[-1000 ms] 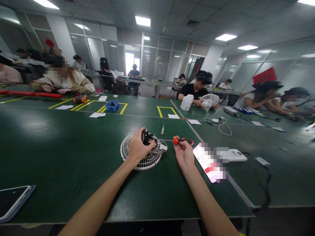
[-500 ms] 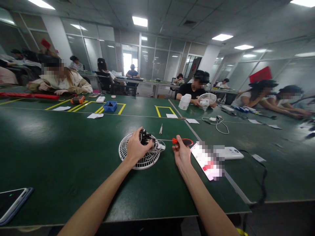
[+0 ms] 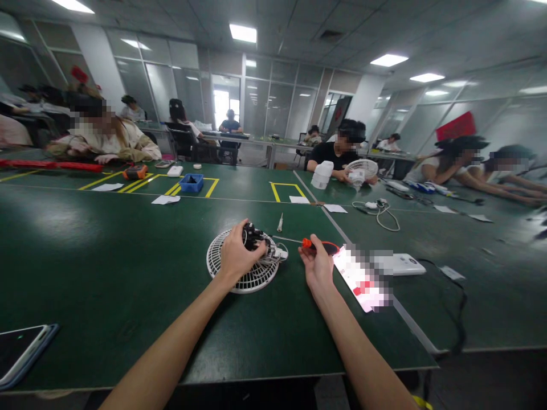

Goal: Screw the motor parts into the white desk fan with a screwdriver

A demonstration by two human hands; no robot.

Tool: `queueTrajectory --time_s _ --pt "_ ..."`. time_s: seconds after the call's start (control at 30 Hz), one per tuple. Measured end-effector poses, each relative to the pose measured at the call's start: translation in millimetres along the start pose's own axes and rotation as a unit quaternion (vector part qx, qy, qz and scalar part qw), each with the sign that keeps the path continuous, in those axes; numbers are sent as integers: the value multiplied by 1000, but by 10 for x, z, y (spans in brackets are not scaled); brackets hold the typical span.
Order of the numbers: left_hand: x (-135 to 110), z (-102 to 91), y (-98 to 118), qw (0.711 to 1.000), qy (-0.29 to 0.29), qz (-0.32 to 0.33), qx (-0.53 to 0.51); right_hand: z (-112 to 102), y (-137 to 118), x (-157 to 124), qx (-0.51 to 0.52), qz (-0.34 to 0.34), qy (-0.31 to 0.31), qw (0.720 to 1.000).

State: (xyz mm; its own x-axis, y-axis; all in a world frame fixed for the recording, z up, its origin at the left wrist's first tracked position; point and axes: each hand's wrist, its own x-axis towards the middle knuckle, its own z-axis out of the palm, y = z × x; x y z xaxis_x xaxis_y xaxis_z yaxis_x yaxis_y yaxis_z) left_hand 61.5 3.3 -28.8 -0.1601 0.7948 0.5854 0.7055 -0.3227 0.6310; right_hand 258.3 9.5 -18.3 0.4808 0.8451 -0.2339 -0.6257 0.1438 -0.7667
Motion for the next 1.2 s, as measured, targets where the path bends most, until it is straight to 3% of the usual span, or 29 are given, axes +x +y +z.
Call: queueTrajectory --time_s 1.2 --pt "-4 -12 14 1000 -5 -13 8 26 2 -29 -34 4 2 999"
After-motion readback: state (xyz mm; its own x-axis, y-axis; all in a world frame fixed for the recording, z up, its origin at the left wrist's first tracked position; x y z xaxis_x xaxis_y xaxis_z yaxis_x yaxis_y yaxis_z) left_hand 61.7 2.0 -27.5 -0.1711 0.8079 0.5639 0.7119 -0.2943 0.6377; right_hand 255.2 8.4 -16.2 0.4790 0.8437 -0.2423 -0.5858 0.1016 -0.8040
